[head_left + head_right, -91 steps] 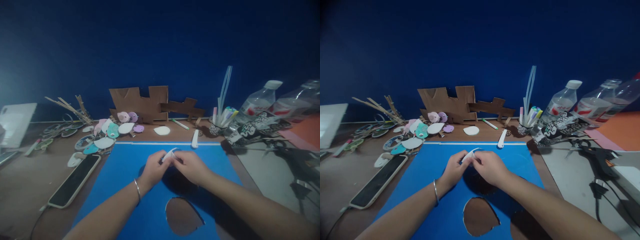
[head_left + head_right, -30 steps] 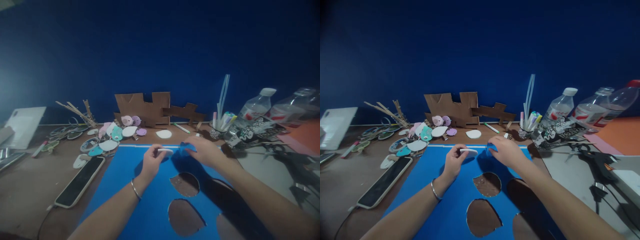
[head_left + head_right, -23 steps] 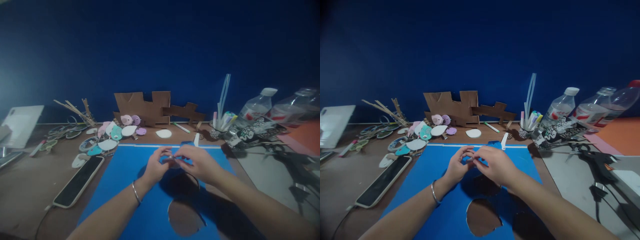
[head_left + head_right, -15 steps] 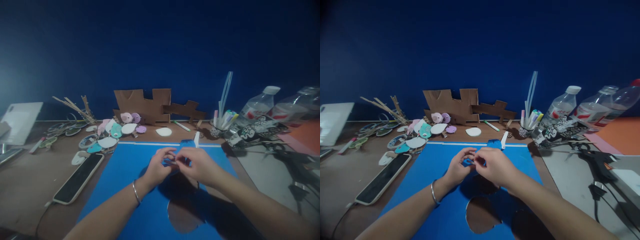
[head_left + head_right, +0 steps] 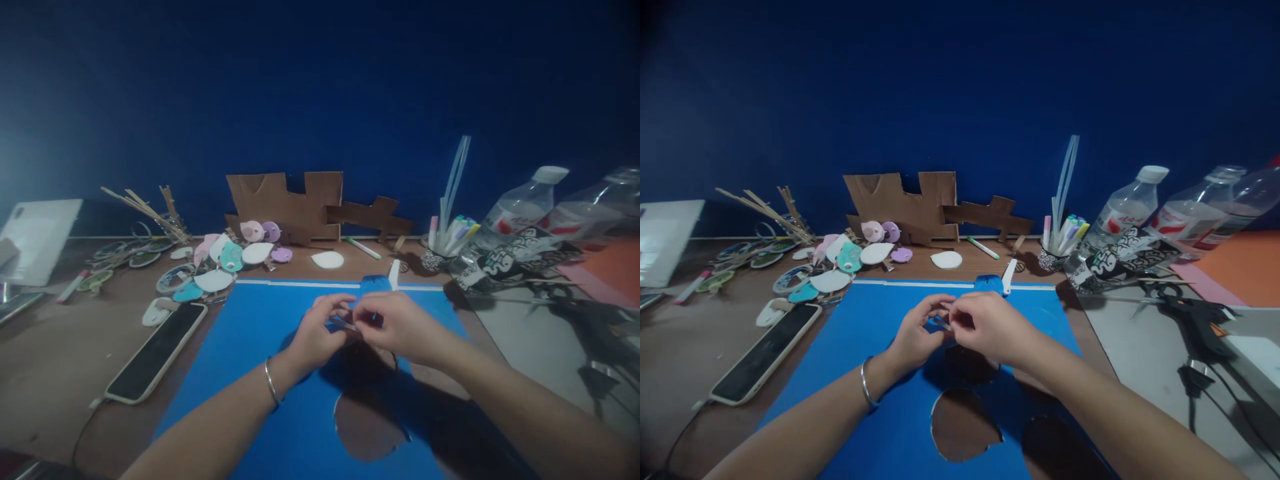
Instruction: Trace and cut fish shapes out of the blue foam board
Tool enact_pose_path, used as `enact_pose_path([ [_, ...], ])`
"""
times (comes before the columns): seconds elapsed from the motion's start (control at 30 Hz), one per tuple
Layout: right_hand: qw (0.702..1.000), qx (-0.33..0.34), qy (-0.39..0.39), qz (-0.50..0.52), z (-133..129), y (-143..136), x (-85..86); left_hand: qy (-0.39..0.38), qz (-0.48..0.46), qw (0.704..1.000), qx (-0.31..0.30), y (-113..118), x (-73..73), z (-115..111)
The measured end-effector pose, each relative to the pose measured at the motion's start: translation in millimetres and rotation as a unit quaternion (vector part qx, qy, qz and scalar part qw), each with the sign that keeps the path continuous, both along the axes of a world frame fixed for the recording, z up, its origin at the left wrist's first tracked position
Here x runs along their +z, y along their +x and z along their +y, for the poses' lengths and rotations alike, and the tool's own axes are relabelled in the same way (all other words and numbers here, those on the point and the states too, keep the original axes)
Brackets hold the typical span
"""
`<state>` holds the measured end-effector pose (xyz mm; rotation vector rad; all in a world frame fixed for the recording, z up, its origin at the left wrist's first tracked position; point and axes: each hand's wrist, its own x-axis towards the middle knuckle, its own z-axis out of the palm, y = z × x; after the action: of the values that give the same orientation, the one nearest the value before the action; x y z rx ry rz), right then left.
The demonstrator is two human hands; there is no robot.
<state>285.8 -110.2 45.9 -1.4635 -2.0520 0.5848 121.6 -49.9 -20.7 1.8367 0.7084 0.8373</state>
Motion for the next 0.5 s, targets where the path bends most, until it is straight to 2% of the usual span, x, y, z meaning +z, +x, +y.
enact_pose_path([
  [0.27, 1.0, 0.005, 0.013, -0.013, 1.7, 3.1, -4.9, 0.011, 0.005, 1.0, -0.007, 0.9, 2.2, -0.4],
  [0.5, 1.0, 0.013, 0.0, -0.02, 1.7, 1.8, -2.5, 0.022, 0.009, 1.0, -0.012, 0.5, 0.1, -0.2],
])
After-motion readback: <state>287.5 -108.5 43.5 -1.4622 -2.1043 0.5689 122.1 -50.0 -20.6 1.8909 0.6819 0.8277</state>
